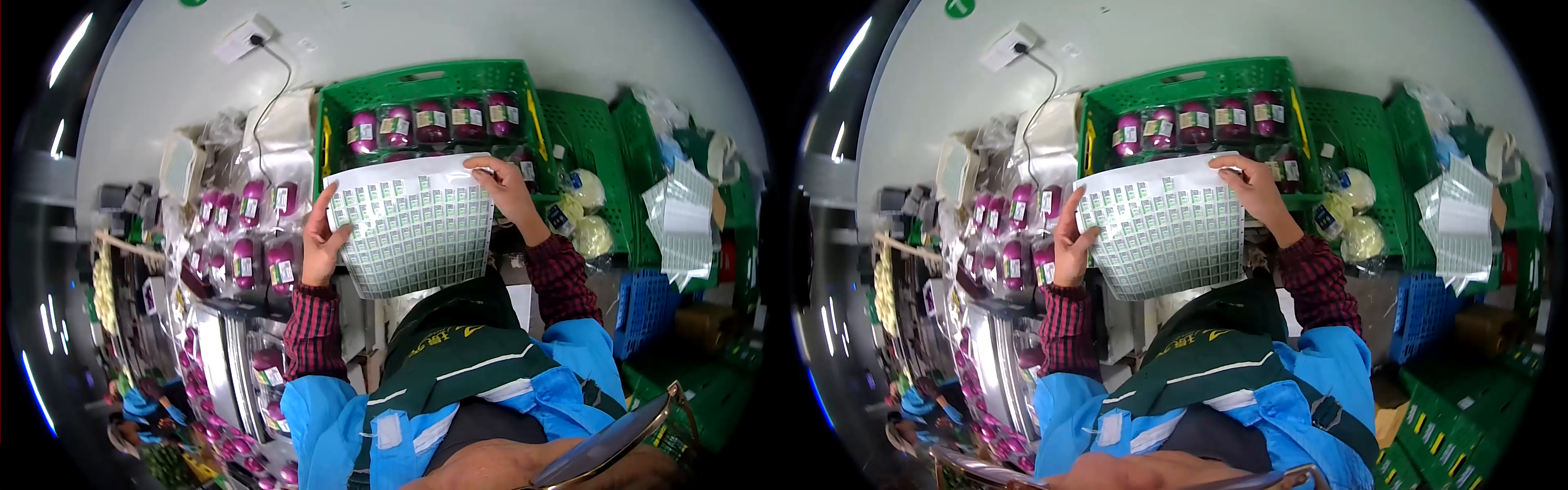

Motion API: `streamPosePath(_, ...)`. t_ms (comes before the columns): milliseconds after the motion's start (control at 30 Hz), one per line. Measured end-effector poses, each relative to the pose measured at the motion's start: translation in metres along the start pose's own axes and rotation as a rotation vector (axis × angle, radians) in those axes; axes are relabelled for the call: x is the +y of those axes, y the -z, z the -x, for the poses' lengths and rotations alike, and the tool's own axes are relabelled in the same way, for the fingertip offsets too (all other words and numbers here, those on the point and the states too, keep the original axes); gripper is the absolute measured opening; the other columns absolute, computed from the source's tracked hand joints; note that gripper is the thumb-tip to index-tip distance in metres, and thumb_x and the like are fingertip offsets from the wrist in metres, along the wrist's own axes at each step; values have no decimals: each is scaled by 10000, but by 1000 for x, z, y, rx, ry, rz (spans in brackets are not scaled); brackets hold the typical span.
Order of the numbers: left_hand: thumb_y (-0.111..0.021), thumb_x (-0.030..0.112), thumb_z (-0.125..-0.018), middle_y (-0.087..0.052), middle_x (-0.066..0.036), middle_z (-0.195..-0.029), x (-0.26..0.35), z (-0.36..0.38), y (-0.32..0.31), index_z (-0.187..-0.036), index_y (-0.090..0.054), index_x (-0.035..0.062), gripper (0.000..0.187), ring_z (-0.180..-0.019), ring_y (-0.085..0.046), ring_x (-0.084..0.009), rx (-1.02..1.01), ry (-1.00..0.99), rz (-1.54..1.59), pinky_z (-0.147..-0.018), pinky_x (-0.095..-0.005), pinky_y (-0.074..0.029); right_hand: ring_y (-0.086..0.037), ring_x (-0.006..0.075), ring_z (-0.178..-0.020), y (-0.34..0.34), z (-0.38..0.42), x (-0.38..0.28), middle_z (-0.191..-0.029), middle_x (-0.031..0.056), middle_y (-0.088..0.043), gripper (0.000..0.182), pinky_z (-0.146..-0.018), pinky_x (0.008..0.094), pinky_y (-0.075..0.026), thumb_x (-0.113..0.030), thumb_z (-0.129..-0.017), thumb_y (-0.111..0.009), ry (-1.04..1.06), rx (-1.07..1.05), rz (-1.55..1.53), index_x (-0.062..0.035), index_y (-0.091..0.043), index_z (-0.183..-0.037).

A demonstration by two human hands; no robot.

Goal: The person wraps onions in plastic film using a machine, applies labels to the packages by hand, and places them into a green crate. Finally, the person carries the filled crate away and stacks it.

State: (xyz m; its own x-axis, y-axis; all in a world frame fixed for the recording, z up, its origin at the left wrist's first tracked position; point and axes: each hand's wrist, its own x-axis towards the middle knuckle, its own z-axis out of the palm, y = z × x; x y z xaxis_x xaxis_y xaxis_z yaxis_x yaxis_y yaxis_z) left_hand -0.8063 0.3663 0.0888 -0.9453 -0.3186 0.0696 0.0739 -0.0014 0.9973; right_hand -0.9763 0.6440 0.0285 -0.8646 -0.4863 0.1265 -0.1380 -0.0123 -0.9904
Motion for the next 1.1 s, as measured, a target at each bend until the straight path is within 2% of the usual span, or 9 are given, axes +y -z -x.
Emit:
streamPosePath(267,-625,-54,-828,-625,-52,-1076,-24,11,20,-1204,-552,-10,386,-958,-578,-113,243,44,95,-835,-244,-462,-575,102,-911,-26,-47,-11,-1079,62,-621,315,-795,231,-478,14,-807,-628,-79,-204,-124,-5,-603,-1121)
streamPosePath(500,-653,26,-842,-618,1,-849,-32,43,32,-930,-610,-13,105,-746,-543,-59,477,133,-7,-670,-192,-431,-497,67,-679,-39,-73,-1,-780,24,-595,76,-581,235,-386,-17,-813,-653,43,-433,91,8,-640,-883)
streamPosePath(667,-624,81,-881,-624,13,-821,-21,48,8,-940,-613,-11,109,-726,-539,-53,690,99,85,-664,-185,-427,-452,55,-643,-63,-89,5,-757,17,-585,69,-541,230,-341,-62,-831,-659,27,-497,43,-3,-636,-859)
streamPosePath(800,-637,83,-875,-613,29,-799,-41,64,15,-933,-612,-9,111,-715,-518,-26,836,82,-87,-645,-166,-412,-457,79,-635,-66,-97,0,-743,36,-574,101,-546,258,-351,-95,-845,-650,-44,-760,243,3,-624,-840)
streamPosePath(867,-651,73,-863,-610,28,-799,-58,68,9,-927,-608,-14,116,-706,-509,-26,859,109,-196,-640,-165,-407,-503,146,-713,-65,-114,5,-810,57,-561,105,-634,284,-405,-73,-842,-624,69,-899,302,25,-600,-810)
streamPosePath(900,-662,72,-854,-606,28,-796,-62,68,5,-922,-604,-15,125,-703,-503,-26,863,99,-215,-637,-168,-406,-562,242,-928,-66,-120,13,-1016,105,-590,139,-805,346,-433,-88,-825,-628,389,-867,335,20,-615,-912)
streamPosePath(1000,-664,72,-852,-604,28,-795,-74,68,-10,-920,-603,-13,125,-710,-506,-29,855,130,-130,-644,-172,-410,-509,286,-1125,-83,-129,-5,-1201,126,-548,269,-929,387,-396,-103,-804,-638,544,-855,483,-5,-604,-1053)
streamPosePath(1033,-660,68,-854,-607,28,-797,-73,69,-13,-921,-604,-11,118,-718,-507,-30,851,118,-167,-647,-176,-412,-521,286,-1122,-94,-129,-22,-1220,125,-552,373,-921,386,-408,-123,-799,-646,526,-1001,436,-31,-572,-1153)
streamPosePath(1100,-659,68,-855,-609,27,-801,-76,67,-20,-920,-603,-11,117,-720,-508,-30,886,113,-158,-648,-175,-412,-570,276,-1040,-105,-130,-9,-1107,123,-611,319,-878,375,-428,-129,-788,-663,335,-1167,428,-48,-608,-1092)
